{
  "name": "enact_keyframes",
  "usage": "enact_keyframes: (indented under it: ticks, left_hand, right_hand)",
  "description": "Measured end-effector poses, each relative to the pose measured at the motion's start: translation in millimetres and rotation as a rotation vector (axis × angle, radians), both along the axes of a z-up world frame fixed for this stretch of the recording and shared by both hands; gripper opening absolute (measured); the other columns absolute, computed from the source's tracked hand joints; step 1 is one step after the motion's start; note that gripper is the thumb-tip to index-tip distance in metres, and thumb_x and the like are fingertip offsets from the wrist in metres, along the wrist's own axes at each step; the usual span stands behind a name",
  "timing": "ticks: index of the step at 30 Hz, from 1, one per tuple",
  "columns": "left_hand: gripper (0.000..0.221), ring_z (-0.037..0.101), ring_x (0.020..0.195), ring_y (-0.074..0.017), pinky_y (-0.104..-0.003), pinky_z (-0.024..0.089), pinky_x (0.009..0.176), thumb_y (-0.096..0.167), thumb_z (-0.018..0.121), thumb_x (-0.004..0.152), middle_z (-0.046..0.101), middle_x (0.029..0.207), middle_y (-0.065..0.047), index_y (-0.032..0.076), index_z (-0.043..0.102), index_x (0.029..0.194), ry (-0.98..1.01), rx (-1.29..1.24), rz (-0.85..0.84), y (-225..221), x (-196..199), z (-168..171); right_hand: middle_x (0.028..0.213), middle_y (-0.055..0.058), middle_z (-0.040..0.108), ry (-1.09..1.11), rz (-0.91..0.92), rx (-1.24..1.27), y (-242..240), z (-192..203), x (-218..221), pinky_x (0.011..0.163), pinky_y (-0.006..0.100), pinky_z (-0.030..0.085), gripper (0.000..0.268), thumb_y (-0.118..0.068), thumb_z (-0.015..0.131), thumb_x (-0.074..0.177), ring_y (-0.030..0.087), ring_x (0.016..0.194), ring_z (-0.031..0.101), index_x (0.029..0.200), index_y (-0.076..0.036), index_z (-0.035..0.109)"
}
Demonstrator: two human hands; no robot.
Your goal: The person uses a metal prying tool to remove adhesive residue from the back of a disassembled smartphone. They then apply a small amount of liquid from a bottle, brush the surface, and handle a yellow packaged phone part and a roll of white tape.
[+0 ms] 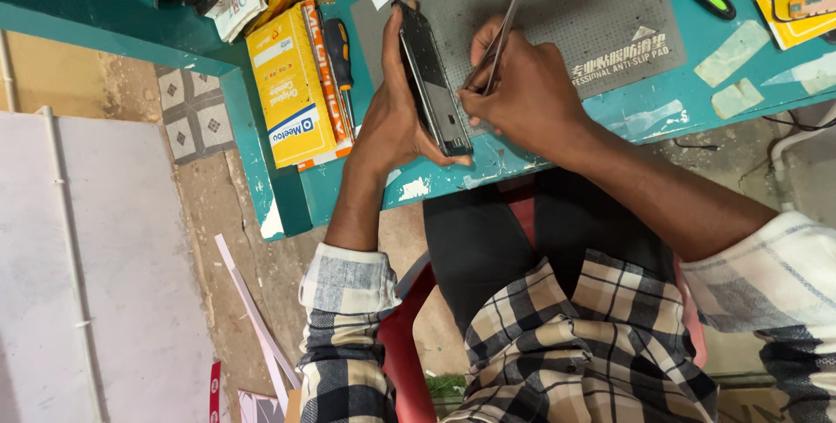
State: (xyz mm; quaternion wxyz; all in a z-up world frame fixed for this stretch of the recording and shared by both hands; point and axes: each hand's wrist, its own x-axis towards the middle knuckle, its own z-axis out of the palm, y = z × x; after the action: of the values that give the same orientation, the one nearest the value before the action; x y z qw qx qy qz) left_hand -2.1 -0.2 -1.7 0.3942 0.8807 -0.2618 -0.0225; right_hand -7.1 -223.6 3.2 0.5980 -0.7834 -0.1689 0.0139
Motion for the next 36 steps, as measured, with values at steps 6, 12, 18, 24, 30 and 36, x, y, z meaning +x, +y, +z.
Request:
enact_keyframes:
  ticks: [6, 12, 18, 24, 30, 36]
  left_hand:
    - [0.183, 0.057, 0.143, -0.0439, -0.045, 0.048, 0.124, 0.039, 0.111, 0.033, 0.051, 0.156, -0.031, 0.016, -0.017, 0.162, 0.018, -0.042, -0.023, -1, 0, 2]
    - [0.183, 0.055, 0.143, -0.0456, -0.047, 0.047, 0.125, 0.047, 0.112, 0.036, 0.047, 0.156, -0.033, 0.017, -0.018, 0.161, -0.03, -0.005, -0.035, 0, 0, 0]
    - [0.184, 0.057, 0.14, -0.0455, -0.049, 0.05, 0.123, 0.054, 0.11, 0.033, 0.046, 0.157, -0.035, 0.018, -0.017, 0.161, -0.066, 0.036, -0.001, -1, 1, -8]
    - [0.184, 0.054, 0.145, -0.046, -0.047, 0.048, 0.125, 0.051, 0.11, 0.035, 0.037, 0.164, -0.034, 0.017, -0.018, 0.162, -0.051, 0.031, -0.001, -2, -2, -2]
    - [0.184, 0.045, 0.15, -0.0474, -0.048, 0.044, 0.126, 0.047, 0.11, 0.031, 0.024, 0.168, -0.035, 0.017, -0.018, 0.16, -0.104, 0.032, -0.023, -5, -2, 3]
    - [0.182, 0.055, 0.15, -0.0417, -0.045, 0.049, 0.129, 0.047, 0.113, 0.041, 0.037, 0.168, -0.029, 0.016, -0.018, 0.164, 0.002, 0.042, 0.015, -2, -2, -3]
  right_hand:
    - [0.074, 0.012, 0.075, 0.011, 0.011, 0.003, -3, 1, -7, 0.055, 0.028, 0.06, 0.031, -0.005, 0.077, 0.089, 0.019, 0.067, 0.079, 0.103, -0.001, 0.05]
    - [0.073, 0.011, 0.075, 0.017, 0.019, -0.014, -5, -2, -14, 0.053, 0.028, 0.059, 0.03, -0.005, 0.076, 0.09, 0.018, 0.066, 0.078, 0.104, -0.002, 0.05]
    - [0.07, 0.01, 0.075, 0.035, 0.037, -0.014, -9, 2, -23, 0.054, 0.027, 0.06, 0.028, -0.006, 0.075, 0.091, 0.017, 0.065, 0.078, 0.104, -0.002, 0.051]
    - [0.072, 0.009, 0.076, 0.098, 0.03, -0.001, -9, 6, -28, 0.055, 0.026, 0.06, 0.028, -0.007, 0.076, 0.09, 0.016, 0.066, 0.079, 0.102, -0.003, 0.051]
    - [0.072, 0.01, 0.075, 0.096, 0.036, -0.011, -12, 7, -34, 0.055, 0.027, 0.06, 0.031, -0.007, 0.077, 0.088, 0.017, 0.066, 0.078, 0.103, -0.001, 0.05]
    - [0.069, 0.009, 0.073, 0.047, 0.063, 0.02, -14, 5, -37, 0.054, 0.027, 0.059, 0.031, -0.006, 0.077, 0.089, 0.017, 0.065, 0.078, 0.103, 0.0, 0.05]
